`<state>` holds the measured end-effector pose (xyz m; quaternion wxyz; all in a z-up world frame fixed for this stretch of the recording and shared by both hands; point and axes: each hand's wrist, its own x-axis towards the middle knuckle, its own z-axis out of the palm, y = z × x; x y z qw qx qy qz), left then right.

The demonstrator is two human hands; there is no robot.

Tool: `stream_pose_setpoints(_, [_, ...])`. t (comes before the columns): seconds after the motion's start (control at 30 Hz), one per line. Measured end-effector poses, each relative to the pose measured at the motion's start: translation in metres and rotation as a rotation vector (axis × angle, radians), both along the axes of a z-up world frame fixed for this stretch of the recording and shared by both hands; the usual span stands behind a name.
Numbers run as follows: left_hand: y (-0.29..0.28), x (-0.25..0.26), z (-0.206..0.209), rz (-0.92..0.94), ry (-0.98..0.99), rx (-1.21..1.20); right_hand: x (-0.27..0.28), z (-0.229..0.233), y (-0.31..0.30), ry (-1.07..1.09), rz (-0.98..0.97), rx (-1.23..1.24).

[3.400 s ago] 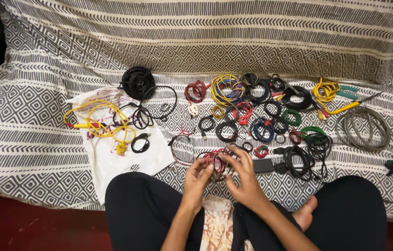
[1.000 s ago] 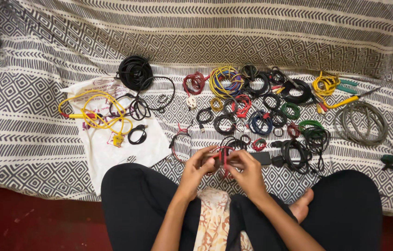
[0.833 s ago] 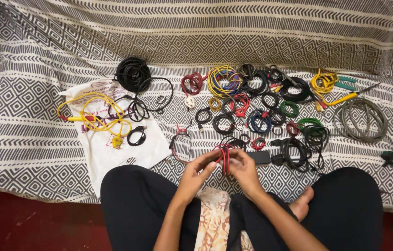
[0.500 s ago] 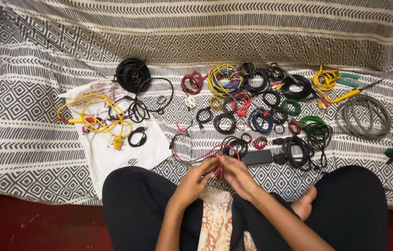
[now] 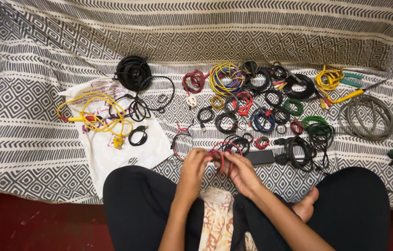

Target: The person sits cross-legged on a patterned bedsheet and organizes various colored electrical cables. They pick up tangled cables, untangle them, and coil them into neat loops, placing the organized bundles back on the sheet.

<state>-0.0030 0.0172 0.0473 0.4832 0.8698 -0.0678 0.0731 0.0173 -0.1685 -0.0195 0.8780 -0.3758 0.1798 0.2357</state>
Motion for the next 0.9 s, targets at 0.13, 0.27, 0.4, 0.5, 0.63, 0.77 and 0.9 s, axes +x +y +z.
stream_pose_setpoints(0.13, [0.013,0.006,0.002,0.09,0.042,-0.279,0.006,0.018,-0.006,-0.02,0.071,-0.129])
stream_pose_setpoints(0.27, [0.017,0.007,0.004,0.174,0.105,-0.404,0.004,0.024,-0.012,-0.166,0.155,-0.303])
stream_pose_setpoints(0.4, [0.016,0.004,-0.002,0.154,0.119,-0.42,0.002,0.031,-0.004,-0.333,0.172,-0.909])
stream_pose_setpoints(0.5, [0.019,0.005,-0.017,0.237,0.123,-0.578,-0.002,0.036,-0.006,-0.504,0.139,-1.125])
stream_pose_setpoints(0.63, [0.045,0.01,-0.04,0.394,-0.007,-1.109,0.011,0.039,-0.029,-0.476,-0.019,-0.946])
stream_pose_setpoints(0.77, [0.073,0.017,-0.043,0.393,-0.165,-1.477,0.015,0.062,-0.045,-0.472,-0.041,-1.086])
stream_pose_setpoints(0.9, [0.103,0.016,-0.038,0.46,-0.252,-1.731,0.003,0.078,-0.035,-0.763,-0.099,-1.124])
